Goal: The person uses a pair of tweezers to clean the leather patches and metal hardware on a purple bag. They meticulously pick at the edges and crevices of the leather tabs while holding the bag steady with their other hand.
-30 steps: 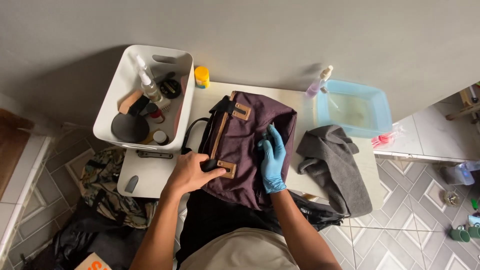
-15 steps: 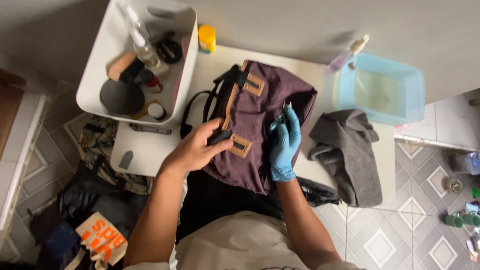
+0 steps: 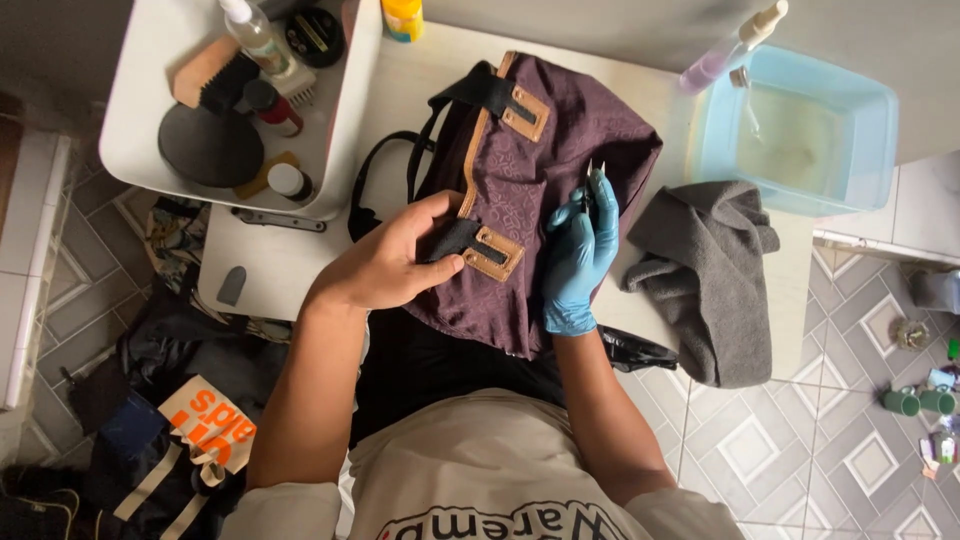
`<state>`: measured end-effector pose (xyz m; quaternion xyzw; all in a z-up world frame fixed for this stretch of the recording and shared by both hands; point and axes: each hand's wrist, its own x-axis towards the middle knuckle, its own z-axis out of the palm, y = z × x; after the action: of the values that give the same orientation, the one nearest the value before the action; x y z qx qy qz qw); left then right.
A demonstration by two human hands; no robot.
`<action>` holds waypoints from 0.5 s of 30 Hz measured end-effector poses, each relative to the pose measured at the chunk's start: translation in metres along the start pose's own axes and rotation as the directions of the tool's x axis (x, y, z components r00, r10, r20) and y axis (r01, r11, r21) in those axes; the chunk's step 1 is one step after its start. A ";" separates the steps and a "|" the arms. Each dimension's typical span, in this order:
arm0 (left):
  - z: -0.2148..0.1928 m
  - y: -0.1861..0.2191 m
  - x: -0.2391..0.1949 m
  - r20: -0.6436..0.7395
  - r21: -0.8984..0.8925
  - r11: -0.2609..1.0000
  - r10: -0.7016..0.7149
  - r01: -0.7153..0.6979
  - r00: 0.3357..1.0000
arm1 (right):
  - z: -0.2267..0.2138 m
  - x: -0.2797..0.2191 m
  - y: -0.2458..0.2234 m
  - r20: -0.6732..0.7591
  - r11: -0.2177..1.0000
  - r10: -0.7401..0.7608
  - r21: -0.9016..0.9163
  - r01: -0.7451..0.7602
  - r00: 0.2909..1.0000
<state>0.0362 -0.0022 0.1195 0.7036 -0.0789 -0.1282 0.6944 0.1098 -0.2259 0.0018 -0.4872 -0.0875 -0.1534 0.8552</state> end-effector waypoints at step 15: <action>0.008 0.021 0.004 0.065 -0.072 0.988 0.139 -0.135 0.988 | -0.001 0.000 0.004 0.013 0.999 0.003 0.039 -0.003 1.000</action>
<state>0.0394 -0.0111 0.1399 0.6679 -0.1470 -0.1073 0.7217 0.1108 -0.2245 -0.0020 -0.4715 -0.0953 -0.1472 0.8643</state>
